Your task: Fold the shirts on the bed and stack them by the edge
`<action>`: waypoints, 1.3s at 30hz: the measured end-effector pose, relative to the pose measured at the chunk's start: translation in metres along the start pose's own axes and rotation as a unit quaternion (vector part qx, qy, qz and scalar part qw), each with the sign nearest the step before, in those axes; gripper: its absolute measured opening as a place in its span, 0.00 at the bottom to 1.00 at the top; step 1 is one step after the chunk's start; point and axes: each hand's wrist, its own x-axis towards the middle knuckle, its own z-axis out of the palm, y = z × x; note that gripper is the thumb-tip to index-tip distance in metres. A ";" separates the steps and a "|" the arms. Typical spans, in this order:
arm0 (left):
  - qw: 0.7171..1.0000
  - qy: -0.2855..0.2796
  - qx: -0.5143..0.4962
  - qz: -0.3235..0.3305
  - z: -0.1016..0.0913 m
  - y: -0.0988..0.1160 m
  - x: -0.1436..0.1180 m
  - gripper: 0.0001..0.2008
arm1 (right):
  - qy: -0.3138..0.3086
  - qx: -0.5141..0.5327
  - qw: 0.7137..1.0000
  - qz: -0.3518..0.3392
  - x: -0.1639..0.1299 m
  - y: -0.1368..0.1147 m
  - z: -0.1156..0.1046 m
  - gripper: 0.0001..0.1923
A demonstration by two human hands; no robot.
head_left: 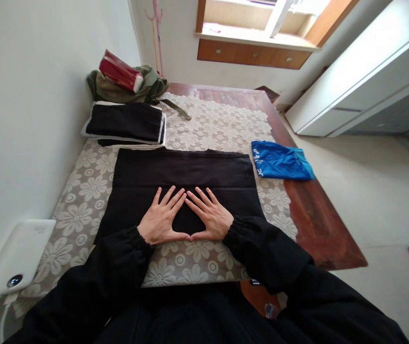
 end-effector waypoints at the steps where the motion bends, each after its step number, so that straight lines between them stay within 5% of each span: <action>1: 1.000 0.001 -0.001 -0.001 0.000 0.000 0.000 0.64 | 0.002 0.000 1.000 -0.002 0.000 0.000 0.000 0.65; 9: 1.000 -0.007 0.004 -0.009 -0.006 -0.010 -0.008 0.62 | 0.006 0.004 1.000 0.007 -0.009 0.010 0.000 0.63; 19: 0.995 0.030 0.049 -0.077 -0.018 -0.076 -0.087 0.59 | 0.015 -0.038 0.997 0.068 -0.111 0.081 -0.011 0.63; 39: 0.995 0.019 0.045 -0.088 -0.023 -0.073 -0.087 0.58 | 0.005 -0.042 0.996 0.081 -0.116 0.085 -0.017 0.62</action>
